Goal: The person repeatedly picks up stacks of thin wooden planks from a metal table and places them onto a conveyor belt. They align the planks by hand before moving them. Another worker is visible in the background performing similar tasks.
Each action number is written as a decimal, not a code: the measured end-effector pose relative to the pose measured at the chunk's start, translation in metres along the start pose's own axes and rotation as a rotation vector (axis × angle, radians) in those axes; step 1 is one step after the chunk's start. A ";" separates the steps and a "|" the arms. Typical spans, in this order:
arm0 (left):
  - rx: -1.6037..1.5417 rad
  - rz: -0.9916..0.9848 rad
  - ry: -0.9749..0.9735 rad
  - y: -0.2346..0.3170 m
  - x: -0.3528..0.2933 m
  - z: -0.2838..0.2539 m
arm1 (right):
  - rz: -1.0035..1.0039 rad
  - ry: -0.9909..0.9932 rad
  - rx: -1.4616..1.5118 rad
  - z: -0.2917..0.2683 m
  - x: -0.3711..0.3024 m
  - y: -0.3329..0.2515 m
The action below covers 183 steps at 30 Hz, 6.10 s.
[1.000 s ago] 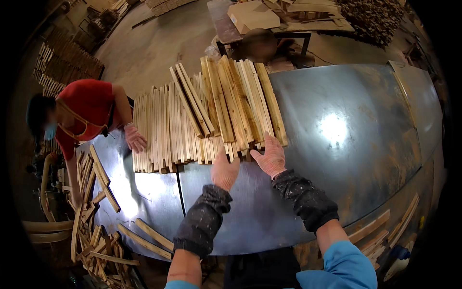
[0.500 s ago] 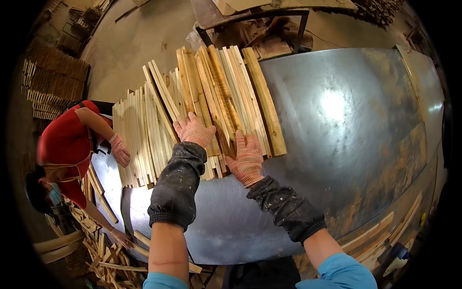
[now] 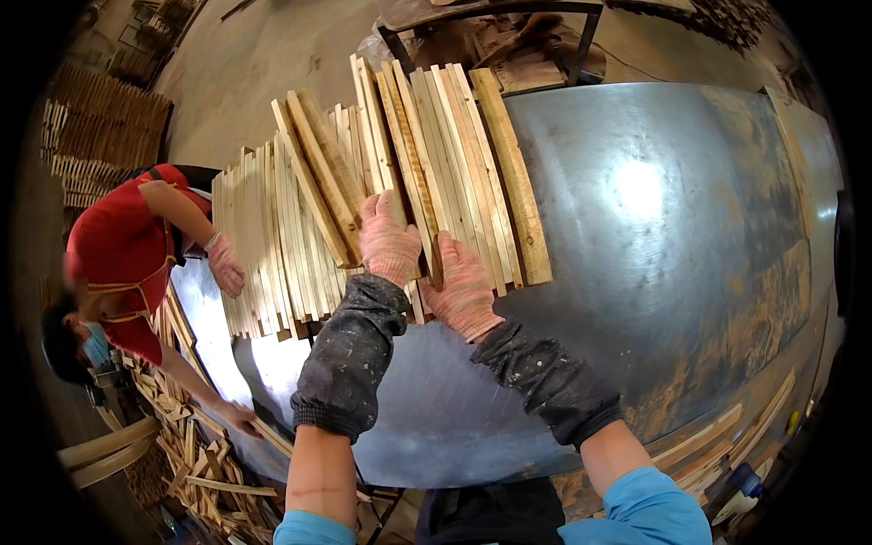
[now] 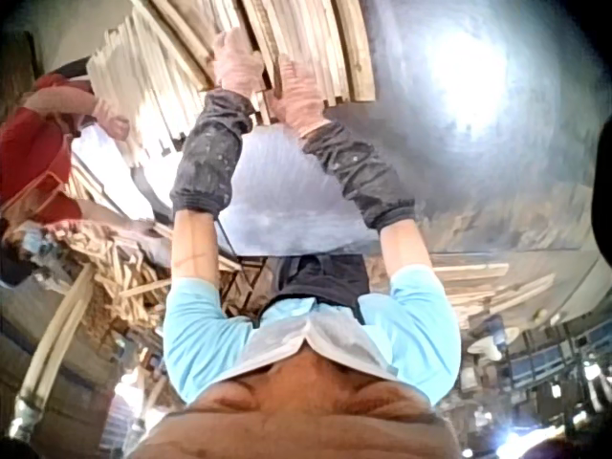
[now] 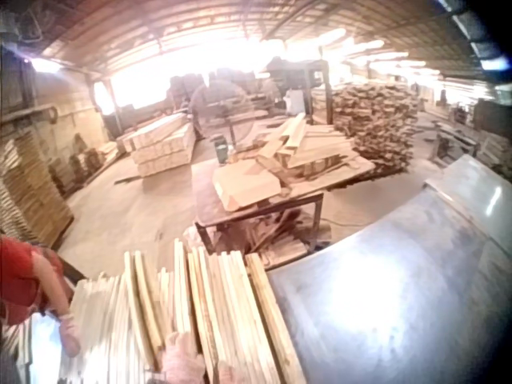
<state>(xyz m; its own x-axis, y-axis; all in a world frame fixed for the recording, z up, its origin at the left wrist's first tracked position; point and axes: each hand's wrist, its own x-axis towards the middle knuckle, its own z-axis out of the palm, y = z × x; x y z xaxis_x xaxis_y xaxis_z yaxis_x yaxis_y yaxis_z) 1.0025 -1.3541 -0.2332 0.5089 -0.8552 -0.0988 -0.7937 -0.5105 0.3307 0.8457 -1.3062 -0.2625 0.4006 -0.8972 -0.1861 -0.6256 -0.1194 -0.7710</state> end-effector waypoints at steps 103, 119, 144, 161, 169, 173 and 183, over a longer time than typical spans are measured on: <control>-1.491 -0.656 -0.341 -0.179 -0.253 -0.011 | 0.144 0.077 -0.442 0.043 -0.021 -0.088; -1.348 -0.410 -0.298 -0.191 -0.197 -0.020 | 0.338 -0.047 0.123 0.100 -0.078 -0.067; -0.868 0.417 -0.982 -0.020 -0.562 -0.022 | 0.773 0.872 0.601 -0.024 -0.595 0.006; 0.021 1.322 -1.813 0.423 -0.894 0.145 | 0.734 2.243 0.979 -0.180 -0.851 0.244; 0.571 1.315 -1.939 0.602 -0.963 0.251 | 0.377 2.285 1.216 -0.244 -0.834 0.375; 0.668 1.310 -1.777 0.652 -0.961 0.312 | 0.387 2.039 1.355 -0.262 -0.815 0.426; 0.741 2.306 -0.711 0.657 -0.977 0.327 | -0.280 1.873 1.977 -0.277 -0.823 0.485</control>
<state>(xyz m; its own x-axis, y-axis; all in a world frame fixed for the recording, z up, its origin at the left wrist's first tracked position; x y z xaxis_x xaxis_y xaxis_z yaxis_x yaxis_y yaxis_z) -0.1249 -0.8837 -0.2265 -0.8524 0.3123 -0.4193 0.2870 0.9499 0.1240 0.0270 -0.7436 -0.3146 -0.8106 -0.3563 -0.4647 0.5093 -0.8207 -0.2590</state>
